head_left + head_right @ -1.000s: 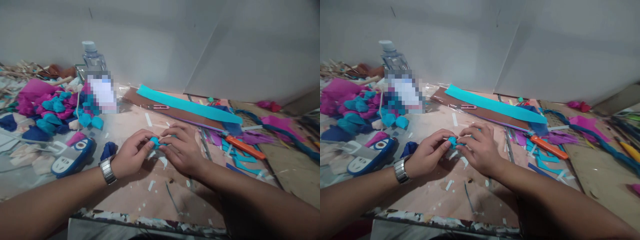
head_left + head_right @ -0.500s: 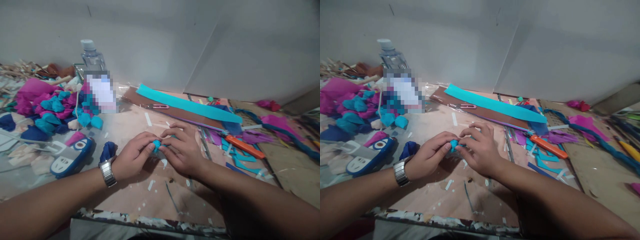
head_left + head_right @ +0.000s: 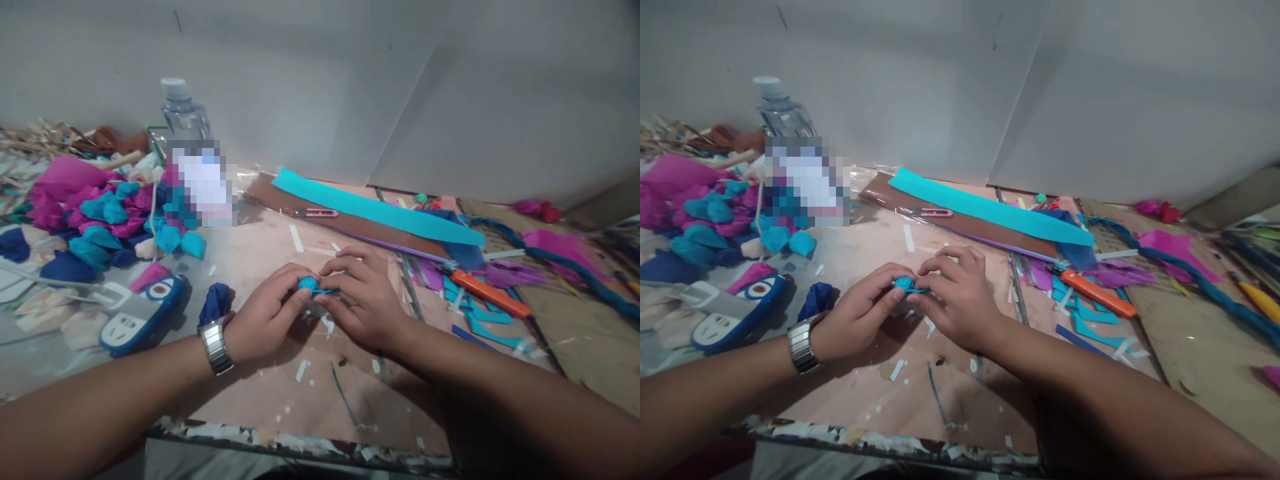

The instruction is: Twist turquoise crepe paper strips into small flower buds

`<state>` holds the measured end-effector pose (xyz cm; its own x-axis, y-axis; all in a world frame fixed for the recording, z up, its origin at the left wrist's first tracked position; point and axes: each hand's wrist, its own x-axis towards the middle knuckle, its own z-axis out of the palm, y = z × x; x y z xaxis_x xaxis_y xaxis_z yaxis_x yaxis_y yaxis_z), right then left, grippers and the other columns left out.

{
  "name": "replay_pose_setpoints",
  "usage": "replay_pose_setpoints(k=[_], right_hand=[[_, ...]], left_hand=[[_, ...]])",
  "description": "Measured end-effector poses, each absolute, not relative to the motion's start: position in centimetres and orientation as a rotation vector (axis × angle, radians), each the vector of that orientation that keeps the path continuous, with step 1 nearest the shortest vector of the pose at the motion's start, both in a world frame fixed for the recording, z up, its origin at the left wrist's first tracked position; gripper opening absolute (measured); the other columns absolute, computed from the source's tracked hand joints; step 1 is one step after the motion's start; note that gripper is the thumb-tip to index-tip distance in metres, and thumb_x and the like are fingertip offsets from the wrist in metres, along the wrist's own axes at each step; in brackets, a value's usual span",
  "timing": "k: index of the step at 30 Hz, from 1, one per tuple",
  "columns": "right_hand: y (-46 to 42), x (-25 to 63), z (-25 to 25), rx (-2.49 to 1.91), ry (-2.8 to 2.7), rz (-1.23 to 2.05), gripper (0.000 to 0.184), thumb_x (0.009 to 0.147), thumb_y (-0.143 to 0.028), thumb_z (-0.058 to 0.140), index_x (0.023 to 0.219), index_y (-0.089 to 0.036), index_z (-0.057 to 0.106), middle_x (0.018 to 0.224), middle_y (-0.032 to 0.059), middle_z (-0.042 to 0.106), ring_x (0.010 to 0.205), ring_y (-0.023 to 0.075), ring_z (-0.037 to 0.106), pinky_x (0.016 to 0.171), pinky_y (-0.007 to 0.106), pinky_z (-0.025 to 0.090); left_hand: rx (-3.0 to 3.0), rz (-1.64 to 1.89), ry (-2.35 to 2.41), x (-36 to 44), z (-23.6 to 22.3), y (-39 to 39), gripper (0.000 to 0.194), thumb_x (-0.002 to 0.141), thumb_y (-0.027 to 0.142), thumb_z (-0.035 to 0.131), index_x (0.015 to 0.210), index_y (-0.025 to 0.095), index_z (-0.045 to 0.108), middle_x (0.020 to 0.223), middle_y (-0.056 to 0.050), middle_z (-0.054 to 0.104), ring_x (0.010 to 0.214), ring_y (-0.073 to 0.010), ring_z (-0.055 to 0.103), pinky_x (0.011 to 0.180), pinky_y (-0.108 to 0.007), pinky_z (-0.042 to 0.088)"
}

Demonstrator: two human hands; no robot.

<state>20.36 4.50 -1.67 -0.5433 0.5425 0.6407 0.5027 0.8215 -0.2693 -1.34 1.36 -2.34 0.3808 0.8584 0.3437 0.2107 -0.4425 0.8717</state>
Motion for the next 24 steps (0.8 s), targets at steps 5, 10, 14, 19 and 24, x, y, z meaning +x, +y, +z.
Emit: replay_pose_setpoints(k=[5,10,14,19,24], right_hand=[[4.43,20.36,-1.53,-0.753,-2.253,0.083,0.008,0.099,-0.028,0.066,0.101,-0.024,0.073,0.107,0.0051,0.075,0.117,0.0298,0.057,0.105,0.054,0.04],[4.42,20.3,-1.32,-0.746,-2.259,0.089,0.007,0.098,-0.028,0.066,0.097,-0.025,0.072,0.104,0.0038,0.076,0.113,0.0282,0.059,0.103,0.052,0.04],[4.49,20.33,-1.24,-0.753,-2.264,0.084,0.007,0.098,-0.028,0.066,0.096,-0.025,0.072,0.103,0.0035,0.076,0.111,0.0279,0.06,0.101,0.052,0.039],[4.57,20.36,-1.4,-0.783,-2.268,0.078,0.008,0.098,-0.029,0.066,0.097,-0.025,0.073,0.105,0.0042,0.075,0.111,0.0284,0.06,0.1,0.052,0.039],[4.51,20.33,-1.56,-0.8,-2.27,0.071,0.01,0.098,-0.03,0.065,0.097,-0.024,0.074,0.109,0.0055,0.074,0.112,0.0288,0.058,0.1,0.052,0.039]], left_hand=[[1.815,1.09,0.937,-1.4,-2.31,1.37,0.027,0.11,0.03,0.044,0.12,0.017,0.066,0.118,-0.011,0.064,0.113,-0.021,0.061,0.102,-0.037,0.048],[1.821,1.087,0.906,-1.31,-2.14,1.29,0.027,0.11,0.03,0.045,0.119,0.017,0.066,0.115,-0.01,0.065,0.11,-0.021,0.062,0.1,-0.037,0.049],[1.86,1.101,0.897,-1.36,-2.26,1.3,0.026,0.109,0.028,0.046,0.122,0.017,0.066,0.118,-0.011,0.065,0.113,-0.0214,0.062,0.102,-0.039,0.049],[1.889,1.105,0.885,-1.44,-2.48,1.26,0.028,0.108,0.027,0.048,0.129,0.019,0.066,0.125,-0.011,0.067,0.12,-0.0226,0.062,0.107,-0.04,0.048],[1.897,1.08,0.89,-1.51,-2.42,1.17,0.034,0.108,0.028,0.047,0.137,0.021,0.064,0.135,-0.012,0.066,0.128,-0.0246,0.061,0.112,-0.043,0.046]])
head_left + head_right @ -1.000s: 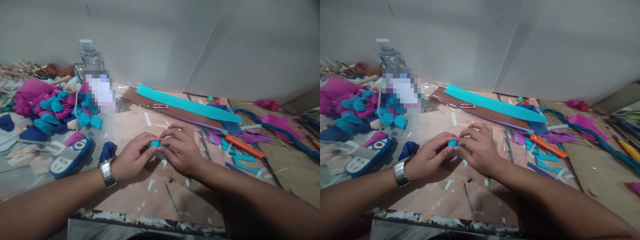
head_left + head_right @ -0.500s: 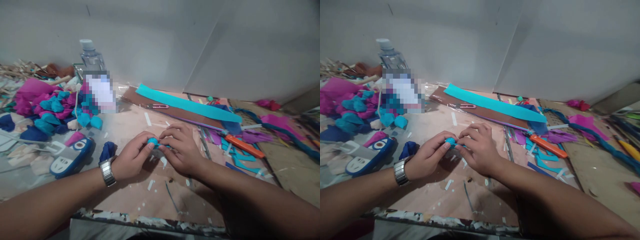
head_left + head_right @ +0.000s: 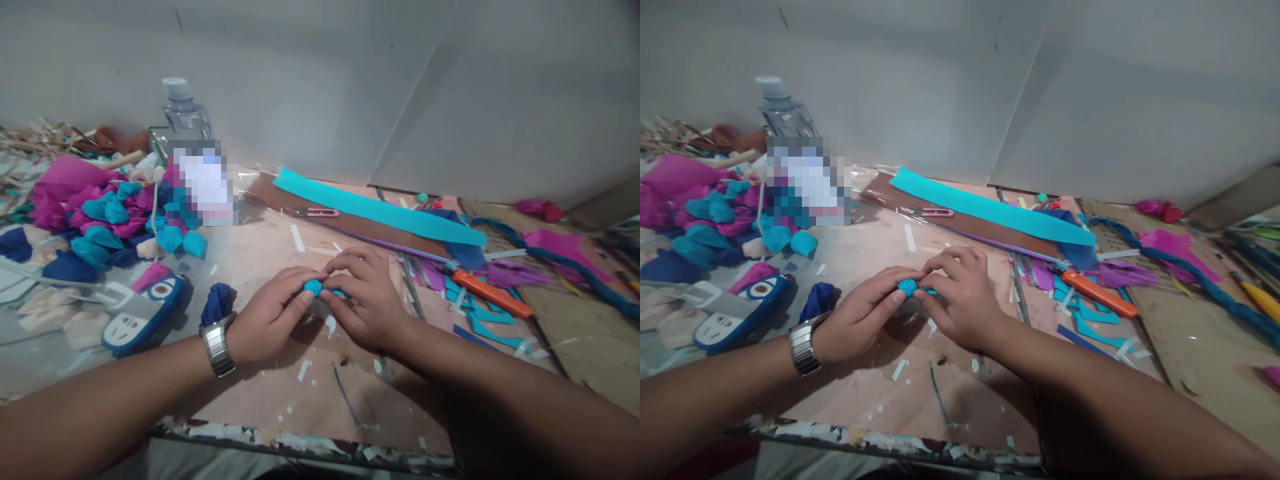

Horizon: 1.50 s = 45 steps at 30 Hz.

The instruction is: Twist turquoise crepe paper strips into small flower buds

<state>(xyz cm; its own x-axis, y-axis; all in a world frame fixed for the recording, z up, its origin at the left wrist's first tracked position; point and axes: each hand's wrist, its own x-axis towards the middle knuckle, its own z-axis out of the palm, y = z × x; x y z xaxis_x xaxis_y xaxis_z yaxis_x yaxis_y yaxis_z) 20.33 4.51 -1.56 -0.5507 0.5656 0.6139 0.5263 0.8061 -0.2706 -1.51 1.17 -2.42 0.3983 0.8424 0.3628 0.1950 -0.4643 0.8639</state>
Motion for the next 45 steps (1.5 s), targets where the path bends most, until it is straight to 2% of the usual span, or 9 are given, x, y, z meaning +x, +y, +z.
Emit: replay_pose_setpoints(k=[5,13,19,26,31,37,45], right_hand=[[4.44,20.24,-1.64,-0.791,-2.274,0.07,0.012,0.099,-0.033,0.065,0.097,-0.025,0.074,0.11,0.0054,0.074,0.113,0.0291,0.058,0.102,0.052,0.039],[4.26,20.16,-1.15,-0.821,-2.231,0.104,0.016,0.097,-0.036,0.068,0.109,-0.025,0.071,0.114,0.0074,0.071,0.11,0.0278,0.061,0.099,0.05,0.042],[4.2,20.19,-1.17,-0.782,-2.233,0.102,0.009,0.096,-0.029,0.067,0.104,-0.026,0.071,0.112,0.0067,0.071,0.108,0.0275,0.061,0.099,0.051,0.042],[4.09,20.08,-0.9,-0.783,-2.234,0.152,0.004,0.096,-0.029,0.067,0.098,-0.027,0.07,0.109,0.0048,0.072,0.105,0.0263,0.062,0.099,0.05,0.041],[3.94,20.0,-0.82,-0.787,-2.226,0.163,0.006,0.096,-0.03,0.067,0.095,-0.025,0.07,0.108,0.0054,0.072,0.105,0.0264,0.061,0.1,0.05,0.041],[3.99,19.98,-1.11,-0.8,-2.222,0.187,0.013,0.096,-0.034,0.07,0.106,-0.025,0.07,0.11,0.0066,0.071,0.107,0.0266,0.061,0.098,0.049,0.041],[3.95,19.79,-1.61,-0.815,-2.202,0.288,0.015,0.098,-0.035,0.065,0.108,-0.025,0.071,0.114,0.0074,0.07,0.109,0.0265,0.062,0.1,0.048,0.044]], left_hand=[[1.932,1.051,0.911,-1.51,-2.24,1.23,0.031,0.104,0.029,0.058,0.132,0.02,0.065,0.132,-0.011,0.067,0.125,-0.0253,0.062,0.11,-0.043,0.047],[1.758,1.035,0.932,-1.47,-2.04,1.18,0.032,0.108,0.032,0.049,0.132,0.02,0.065,0.134,-0.011,0.068,0.125,-0.0245,0.063,0.11,-0.041,0.047],[1.761,1.003,0.879,-1.4,-1.81,1.15,0.034,0.11,0.035,0.045,0.132,0.021,0.066,0.132,-0.011,0.067,0.124,-0.0243,0.062,0.111,-0.042,0.047],[1.816,0.997,0.867,-1.41,-1.99,1.15,0.035,0.109,0.036,0.044,0.132,0.021,0.066,0.133,-0.013,0.067,0.127,-0.0274,0.06,0.111,-0.047,0.047],[1.892,0.975,0.878,-1.6,-1.9,1.23,0.036,0.109,0.036,0.042,0.132,0.021,0.066,0.131,-0.013,0.067,0.126,-0.027,0.06,0.113,-0.047,0.045],[1.957,0.972,0.837,-1.69,-1.73,1.07,0.038,0.11,0.033,0.041,0.14,0.023,0.06,0.137,-0.012,0.064,0.129,-0.0267,0.057,0.115,-0.046,0.042],[1.977,0.976,0.814,-1.68,-1.87,1.09,0.035,0.109,0.034,0.042,0.138,0.023,0.058,0.135,-0.013,0.063,0.127,-0.0275,0.056,0.112,-0.048,0.043]])
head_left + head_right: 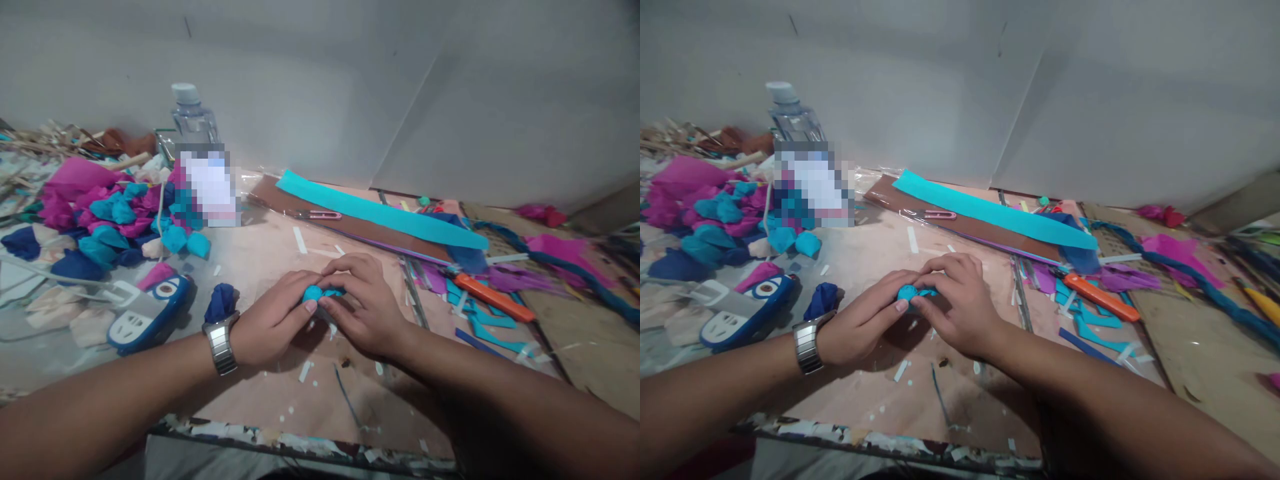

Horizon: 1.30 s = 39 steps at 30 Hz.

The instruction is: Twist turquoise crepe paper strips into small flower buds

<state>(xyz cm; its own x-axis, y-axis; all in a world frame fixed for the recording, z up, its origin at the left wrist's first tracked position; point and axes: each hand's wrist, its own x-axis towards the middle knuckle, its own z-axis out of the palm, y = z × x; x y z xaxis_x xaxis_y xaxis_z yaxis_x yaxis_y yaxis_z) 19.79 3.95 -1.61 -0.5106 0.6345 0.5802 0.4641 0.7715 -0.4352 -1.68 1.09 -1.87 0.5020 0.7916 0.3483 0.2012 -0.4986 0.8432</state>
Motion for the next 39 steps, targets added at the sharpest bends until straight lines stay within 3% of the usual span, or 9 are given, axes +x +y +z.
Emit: replay_pose_setpoints(k=[10,13,16,23,39], right_hand=[[3.65,19.91,-1.41,-0.755,-2.192,0.287,0.014,0.096,-0.031,0.067,0.108,-0.026,0.07,0.122,0.0086,0.068,0.116,0.0277,0.06,0.105,0.05,0.045],[3.73,19.97,-1.45,-0.759,-2.19,0.276,0.015,0.096,-0.03,0.067,0.11,-0.026,0.071,0.123,0.009,0.066,0.117,0.0279,0.06,0.106,0.051,0.045],[3.88,20.01,-1.53,-0.756,-2.175,0.257,0.014,0.096,-0.03,0.066,0.108,-0.024,0.07,0.123,0.0105,0.065,0.117,0.0285,0.061,0.103,0.051,0.046],[4.23,20.05,-1.65,-0.793,-2.158,0.234,0.013,0.097,-0.033,0.067,0.106,-0.025,0.072,0.122,0.0101,0.066,0.118,0.0289,0.061,0.104,0.051,0.046],[4.51,20.17,-1.75,-0.833,-2.188,0.26,0.012,0.096,-0.034,0.07,0.103,-0.025,0.072,0.116,0.0076,0.069,0.112,0.0263,0.063,0.101,0.048,0.042]], left_hand=[[1.98,1.013,0.831,-1.64,-2.41,1.0,0.038,0.107,0.032,0.048,0.143,0.022,0.052,0.141,-0.014,0.058,0.132,-0.0288,0.054,0.115,-0.05,0.042],[1.832,1.039,0.866,-1.59,-2.54,0.81,0.036,0.105,0.03,0.054,0.14,0.024,0.048,0.134,-0.012,0.059,0.113,-0.0232,0.064,0.098,-0.04,0.053],[1.802,1.099,0.879,-1.56,-2.5,0.72,0.029,0.104,0.028,0.056,0.132,0.024,0.05,0.124,-0.009,0.06,0.1,-0.0187,0.065,0.086,-0.034,0.054],[2.011,1.203,0.907,-1.67,-2.06,1.24,0.019,0.099,0.022,0.061,0.118,0.022,0.063,0.113,-0.009,0.065,0.108,-0.0227,0.062,0.097,-0.041,0.051],[1.935,1.195,0.981,-1.67,-1.87,1.36,0.018,0.095,0.022,0.071,0.113,0.021,0.072,0.113,-0.007,0.073,0.107,-0.0198,0.068,0.096,-0.036,0.053]])
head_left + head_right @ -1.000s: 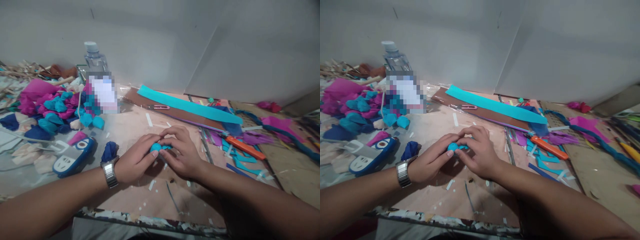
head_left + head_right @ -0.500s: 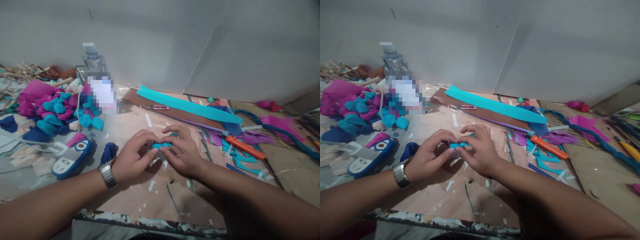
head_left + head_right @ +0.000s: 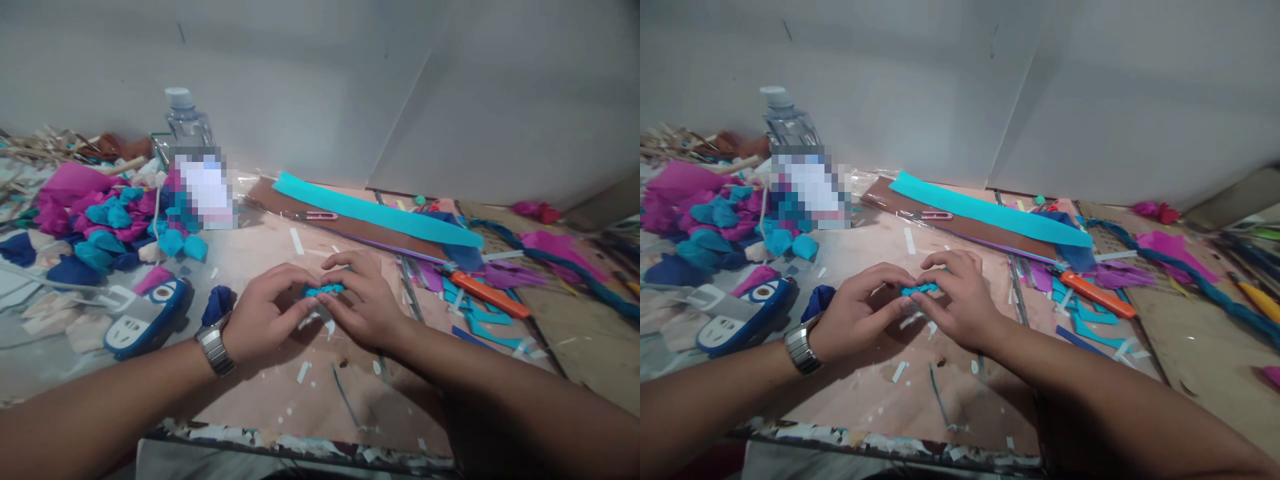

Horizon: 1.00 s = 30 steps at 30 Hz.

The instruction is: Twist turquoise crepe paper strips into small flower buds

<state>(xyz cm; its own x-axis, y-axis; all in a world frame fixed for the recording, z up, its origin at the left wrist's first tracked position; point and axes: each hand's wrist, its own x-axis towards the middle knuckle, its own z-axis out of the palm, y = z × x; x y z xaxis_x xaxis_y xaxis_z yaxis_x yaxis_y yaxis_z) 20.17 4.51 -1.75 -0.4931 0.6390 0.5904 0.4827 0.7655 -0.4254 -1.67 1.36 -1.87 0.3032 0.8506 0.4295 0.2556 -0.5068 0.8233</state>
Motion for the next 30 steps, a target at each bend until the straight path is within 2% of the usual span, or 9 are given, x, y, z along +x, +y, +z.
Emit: replay_pose_setpoints(k=[6,15,23,30], right_hand=[[4.66,20.16,-1.63,-0.821,-2.184,0.242,0.014,0.096,-0.032,0.071,0.109,-0.026,0.069,0.114,0.0065,0.069,0.108,0.0245,0.064,0.099,0.046,0.041],[4.5,20.35,-1.35,-0.802,-2.204,0.247,0.003,0.097,-0.026,0.068,0.1,-0.025,0.068,0.114,0.0066,0.069,0.108,0.0247,0.065,0.098,0.047,0.039],[4.45,20.15,-1.57,-0.836,-2.205,0.341,0.002,0.095,-0.025,0.068,0.096,-0.024,0.067,0.112,0.0066,0.069,0.108,0.0248,0.064,0.097,0.046,0.04],[4.43,20.35,-1.33,-0.771,-2.209,0.39,0.003,0.093,-0.023,0.065,0.092,-0.024,0.068,0.114,0.0072,0.068,0.109,0.0253,0.064,0.098,0.048,0.04]], left_hand=[[1.839,1.159,1.044,-1.85,-1.99,1.32,0.019,0.098,0.024,0.066,0.116,0.022,0.071,0.117,-0.007,0.073,0.102,-0.0187,0.069,0.09,-0.033,0.054],[1.78,1.126,1.097,-1.62,-1.65,1.15,0.016,0.098,0.025,0.066,0.112,0.021,0.072,0.111,-0.005,0.076,0.095,-0.0173,0.072,0.084,-0.03,0.056],[1.724,1.068,1.125,-1.63,-1.7,1.0,0.018,0.099,0.028,0.065,0.113,0.021,0.073,0.109,-0.005,0.079,0.091,-0.0181,0.074,0.08,-0.03,0.057],[1.74,1.056,1.113,-1.59,-1.72,1.05,0.017,0.099,0.027,0.063,0.112,0.02,0.072,0.107,-0.006,0.078,0.093,-0.0186,0.073,0.083,-0.031,0.057]])
